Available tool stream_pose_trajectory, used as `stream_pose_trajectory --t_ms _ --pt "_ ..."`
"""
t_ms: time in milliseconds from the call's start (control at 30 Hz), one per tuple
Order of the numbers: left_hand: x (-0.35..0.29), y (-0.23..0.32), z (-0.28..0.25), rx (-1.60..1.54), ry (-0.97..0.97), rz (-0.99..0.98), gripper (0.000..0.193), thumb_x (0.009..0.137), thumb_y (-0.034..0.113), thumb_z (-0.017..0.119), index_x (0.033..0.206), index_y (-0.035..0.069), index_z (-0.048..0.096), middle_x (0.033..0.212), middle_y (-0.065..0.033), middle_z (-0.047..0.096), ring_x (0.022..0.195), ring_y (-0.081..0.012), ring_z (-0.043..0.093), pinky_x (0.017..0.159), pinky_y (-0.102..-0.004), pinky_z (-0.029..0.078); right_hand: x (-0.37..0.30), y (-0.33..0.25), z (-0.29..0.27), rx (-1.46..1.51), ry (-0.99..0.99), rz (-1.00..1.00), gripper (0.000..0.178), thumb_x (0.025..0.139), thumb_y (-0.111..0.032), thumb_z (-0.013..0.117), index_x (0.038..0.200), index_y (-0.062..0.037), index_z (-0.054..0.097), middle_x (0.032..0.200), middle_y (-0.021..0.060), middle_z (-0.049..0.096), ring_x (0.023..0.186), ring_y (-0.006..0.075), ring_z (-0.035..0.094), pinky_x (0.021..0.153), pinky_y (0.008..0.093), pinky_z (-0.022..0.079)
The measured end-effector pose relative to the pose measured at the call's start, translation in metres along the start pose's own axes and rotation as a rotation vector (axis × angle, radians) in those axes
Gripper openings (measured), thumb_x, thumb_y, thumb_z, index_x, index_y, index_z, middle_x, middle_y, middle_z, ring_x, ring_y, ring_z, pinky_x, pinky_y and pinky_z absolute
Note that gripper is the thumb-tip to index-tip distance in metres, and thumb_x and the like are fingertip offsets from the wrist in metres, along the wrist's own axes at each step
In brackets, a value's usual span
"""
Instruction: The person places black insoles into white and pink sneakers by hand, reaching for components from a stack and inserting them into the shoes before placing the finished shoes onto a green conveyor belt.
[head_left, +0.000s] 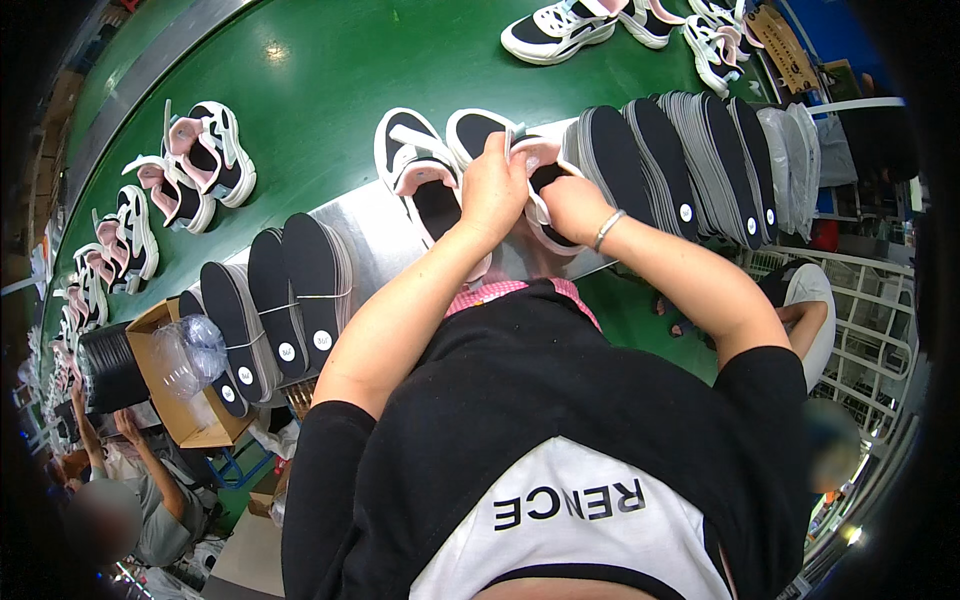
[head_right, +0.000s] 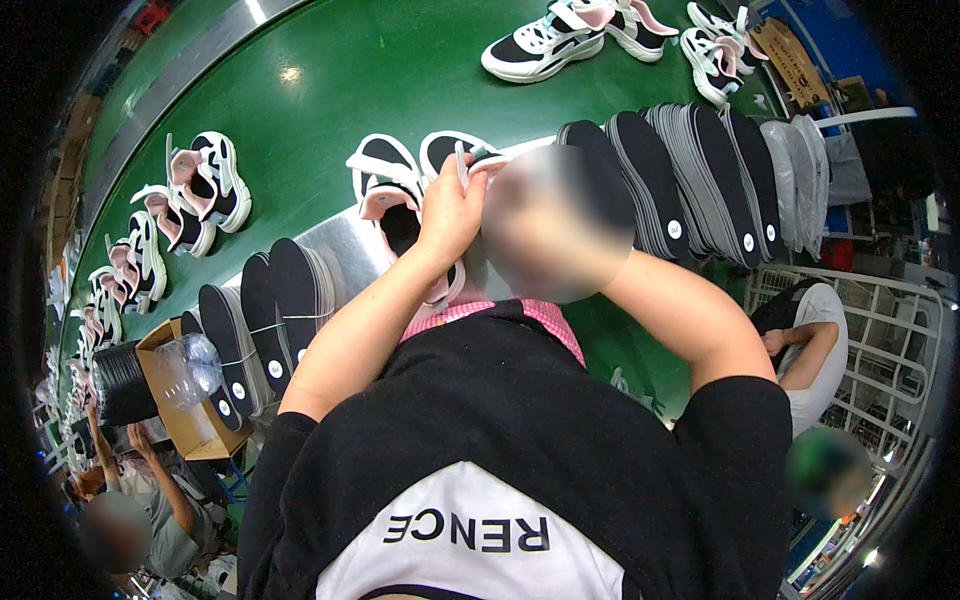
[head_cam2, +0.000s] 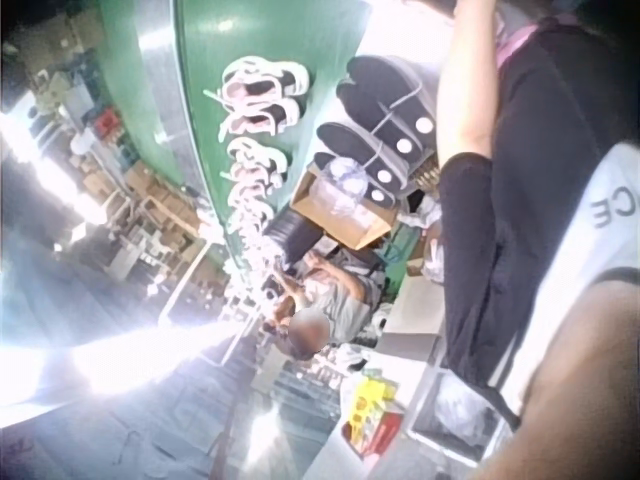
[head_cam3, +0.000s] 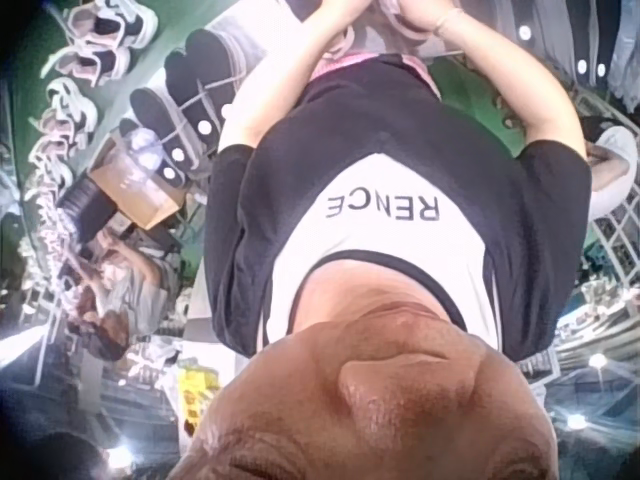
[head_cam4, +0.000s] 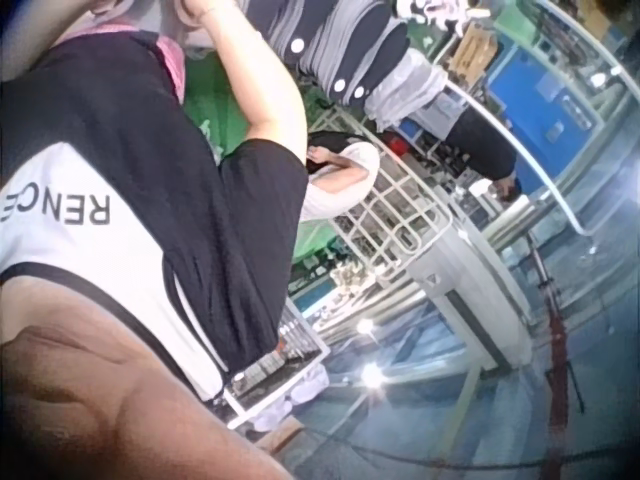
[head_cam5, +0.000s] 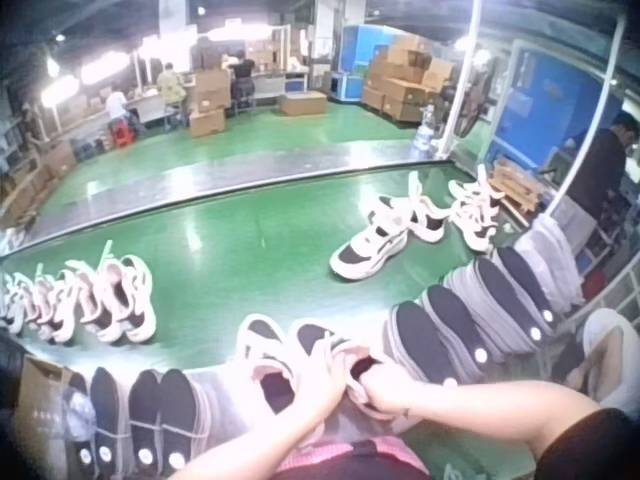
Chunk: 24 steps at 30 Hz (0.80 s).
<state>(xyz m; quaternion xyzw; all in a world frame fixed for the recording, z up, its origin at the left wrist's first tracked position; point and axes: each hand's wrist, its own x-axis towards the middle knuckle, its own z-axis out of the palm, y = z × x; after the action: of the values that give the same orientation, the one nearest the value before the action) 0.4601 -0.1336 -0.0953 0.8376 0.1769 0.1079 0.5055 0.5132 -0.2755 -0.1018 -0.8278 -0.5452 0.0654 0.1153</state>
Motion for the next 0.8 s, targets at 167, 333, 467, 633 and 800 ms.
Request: stream_pose_trajectory --t_ms 167,333,467,633,800 --pt "0.002 -0.001 0.002 -0.002 -0.012 0.01 0.025 0.08 0.015 0.05 0.097 -0.002 0.046 0.075 -0.0254 0.057 0.074 -0.0416 0.056 0.065 -0.0456 0.043 0.007 0.008 -0.002 0.295 -0.143 0.006 0.015 0.071 -0.011 0.051 0.073 -0.0019 0.063 0.076 0.0191 0.061 0.075 0.0324 0.06 0.069 0.0386 0.047" --pt "0.004 0.001 0.003 0.006 -0.037 0.001 0.026 0.08 0.015 0.05 0.098 -0.003 0.045 0.075 -0.0259 0.057 0.074 -0.0418 0.055 0.065 -0.0459 0.043 0.014 0.006 0.001 0.078 -0.361 0.117 0.023 0.074 -0.021 0.05 0.075 -0.0038 0.064 0.078 0.0178 0.062 0.077 0.0314 0.06 0.072 0.0376 0.047" --pt "0.006 0.001 0.004 0.023 -0.082 -0.029 0.031 0.082 0.018 0.049 0.102 -0.004 0.046 0.083 -0.0261 0.057 0.079 -0.0402 0.056 0.069 -0.0424 0.044 0.026 -0.007 -0.008 -0.062 -0.582 0.463 0.025 0.075 -0.026 0.048 0.075 -0.0069 0.065 0.078 0.0156 0.063 0.077 0.0282 0.061 0.071 0.0363 0.047" --pt "0.006 0.008 0.002 0.031 -0.099 -0.058 0.032 0.082 0.019 0.049 0.104 -0.004 0.046 0.086 -0.0264 0.057 0.082 -0.0398 0.056 0.072 -0.0417 0.044 0.029 0.0 -0.025 -0.051 -0.802 0.305 0.024 0.074 -0.022 0.05 0.082 -0.0051 0.065 0.082 0.0141 0.063 0.079 0.0266 0.061 0.071 0.0349 0.047" --pt "0.004 0.007 0.005 0.037 -0.065 -0.047 0.03 0.083 0.017 0.049 0.104 -0.003 0.047 0.081 -0.0265 0.058 0.077 -0.0404 0.057 0.068 -0.0434 0.044 0.016 -0.013 -0.065 0.093 -0.903 0.313 0.025 0.069 -0.018 0.052 0.086 -0.002 0.06 0.078 0.0152 0.062 0.079 0.0293 0.06 0.081 0.0506 0.036"
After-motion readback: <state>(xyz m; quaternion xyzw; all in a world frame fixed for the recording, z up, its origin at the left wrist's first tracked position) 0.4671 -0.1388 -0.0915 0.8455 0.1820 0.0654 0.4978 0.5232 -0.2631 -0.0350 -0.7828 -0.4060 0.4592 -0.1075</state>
